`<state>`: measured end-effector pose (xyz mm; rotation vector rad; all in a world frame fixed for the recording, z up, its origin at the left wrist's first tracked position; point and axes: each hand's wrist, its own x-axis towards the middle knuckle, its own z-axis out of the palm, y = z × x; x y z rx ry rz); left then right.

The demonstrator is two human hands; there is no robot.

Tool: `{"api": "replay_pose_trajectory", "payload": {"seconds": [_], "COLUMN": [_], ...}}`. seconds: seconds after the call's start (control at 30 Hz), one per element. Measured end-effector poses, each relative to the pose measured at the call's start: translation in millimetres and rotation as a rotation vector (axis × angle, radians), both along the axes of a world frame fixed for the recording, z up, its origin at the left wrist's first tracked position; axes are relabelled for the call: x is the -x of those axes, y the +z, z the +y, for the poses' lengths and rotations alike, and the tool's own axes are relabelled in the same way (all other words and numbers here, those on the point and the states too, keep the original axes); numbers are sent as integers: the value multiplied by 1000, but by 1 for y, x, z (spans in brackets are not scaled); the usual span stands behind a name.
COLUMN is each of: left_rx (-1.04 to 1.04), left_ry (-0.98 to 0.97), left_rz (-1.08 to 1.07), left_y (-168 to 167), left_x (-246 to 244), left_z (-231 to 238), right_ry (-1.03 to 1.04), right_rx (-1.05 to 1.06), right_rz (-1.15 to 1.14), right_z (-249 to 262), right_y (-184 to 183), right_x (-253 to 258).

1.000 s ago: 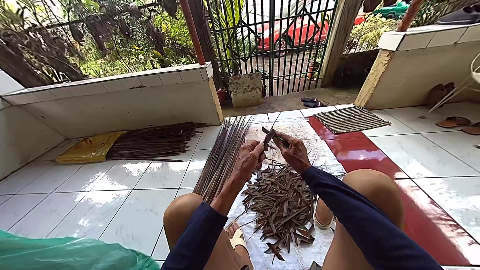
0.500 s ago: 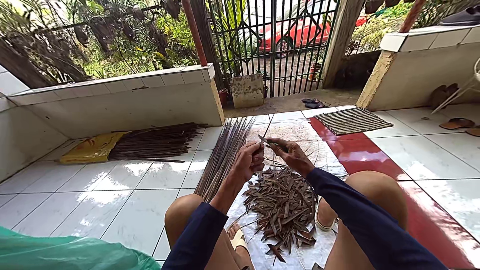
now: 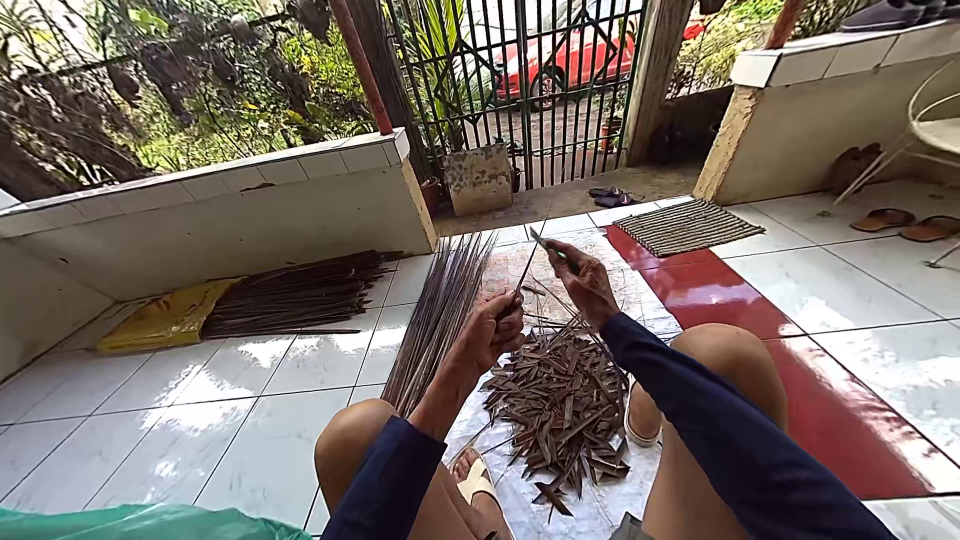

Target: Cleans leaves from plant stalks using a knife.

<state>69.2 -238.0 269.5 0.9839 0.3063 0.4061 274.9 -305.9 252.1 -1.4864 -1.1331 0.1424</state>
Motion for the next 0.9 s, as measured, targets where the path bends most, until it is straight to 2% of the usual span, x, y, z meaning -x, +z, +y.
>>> {"api": "replay_pose_trajectory", "payload": {"seconds": [0.1, 0.23, 0.33, 0.53, 0.63, 0.77, 0.9], "left_rx": [-53, -196, -302, -785, -939, -995, -943], "left_ry": [87, 255, 295, 383, 432, 452, 436], "left_rz": [53, 129, 178, 276, 330, 358, 313], "left_y": [0, -4, -8, -20, -19, -17, -17], "left_x": [-2, -5, -8, -12, -11, -12, -12], "left_z": [-2, 4, 7, 17, 15, 14, 15], "right_ry": [-44, 185, 239, 181, 87, 41, 19], "right_rx": [-33, 111, 241, 285, 281, 285, 265], "right_rz": [32, -43, -105, -172, -224, -215, -204], "right_z": [-3, -14, -12, -11, -9, -9, -7], "right_y": [3, 7, -2, -6, -9, -7, -6], "right_x": [-9, 11, 18, 20, 26, 30, 31]}}
